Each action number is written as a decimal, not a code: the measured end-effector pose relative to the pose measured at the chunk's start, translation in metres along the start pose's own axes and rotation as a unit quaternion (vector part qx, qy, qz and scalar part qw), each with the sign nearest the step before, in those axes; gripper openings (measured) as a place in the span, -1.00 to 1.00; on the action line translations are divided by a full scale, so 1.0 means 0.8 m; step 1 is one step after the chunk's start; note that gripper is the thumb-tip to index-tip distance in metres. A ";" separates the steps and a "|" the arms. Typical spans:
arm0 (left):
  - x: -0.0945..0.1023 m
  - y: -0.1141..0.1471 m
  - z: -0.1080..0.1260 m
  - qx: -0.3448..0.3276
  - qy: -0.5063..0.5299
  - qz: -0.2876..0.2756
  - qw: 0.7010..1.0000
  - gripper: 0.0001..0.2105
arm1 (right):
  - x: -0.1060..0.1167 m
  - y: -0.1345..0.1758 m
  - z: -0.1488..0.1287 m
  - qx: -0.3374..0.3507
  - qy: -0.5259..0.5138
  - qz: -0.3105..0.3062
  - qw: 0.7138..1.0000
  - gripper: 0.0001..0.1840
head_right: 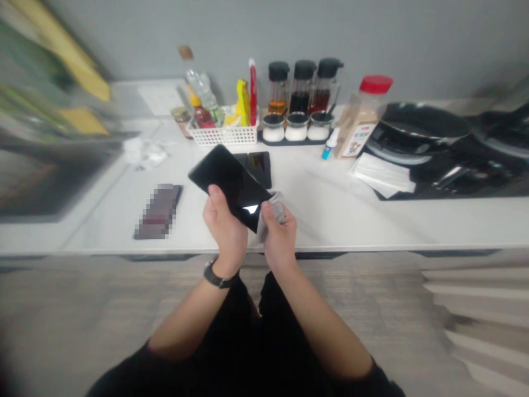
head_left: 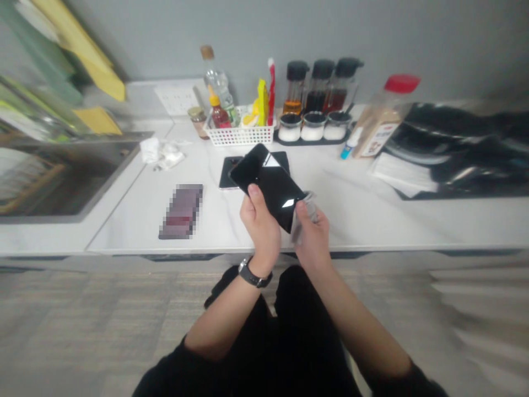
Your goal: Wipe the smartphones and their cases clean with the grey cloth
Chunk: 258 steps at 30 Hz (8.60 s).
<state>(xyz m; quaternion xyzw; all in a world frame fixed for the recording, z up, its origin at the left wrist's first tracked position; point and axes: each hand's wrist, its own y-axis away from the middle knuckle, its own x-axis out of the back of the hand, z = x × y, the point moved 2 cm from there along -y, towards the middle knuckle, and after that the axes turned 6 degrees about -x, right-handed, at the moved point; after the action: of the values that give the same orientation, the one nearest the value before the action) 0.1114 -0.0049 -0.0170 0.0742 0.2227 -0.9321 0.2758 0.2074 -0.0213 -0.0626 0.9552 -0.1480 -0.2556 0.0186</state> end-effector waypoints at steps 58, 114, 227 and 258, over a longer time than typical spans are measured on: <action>0.035 -0.078 0.057 0.088 -0.056 -0.309 0.945 -0.50 | 0.131 -0.088 -0.118 0.263 0.789 0.137 0.538 -0.44; -0.063 -0.026 -0.097 0.321 0.168 -0.429 0.827 -0.08 | 0.137 -0.151 -0.133 0.365 0.572 -0.025 0.734 -0.66; 0.355 -0.162 -0.036 -0.269 -0.457 -0.254 0.809 -0.48 | 0.054 -0.250 -0.076 0.315 0.672 0.061 0.668 -0.51; 0.357 -0.162 -0.037 -0.276 -0.426 -0.254 0.823 -0.50 | 0.061 -0.261 -0.076 0.313 0.619 0.060 0.718 -0.59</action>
<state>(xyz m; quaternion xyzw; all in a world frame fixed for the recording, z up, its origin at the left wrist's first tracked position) -0.1979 -0.0315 -0.0696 -0.4686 0.3420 -0.8076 0.1061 0.3347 0.1616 -0.0563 0.8408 -0.2318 0.4552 -0.1791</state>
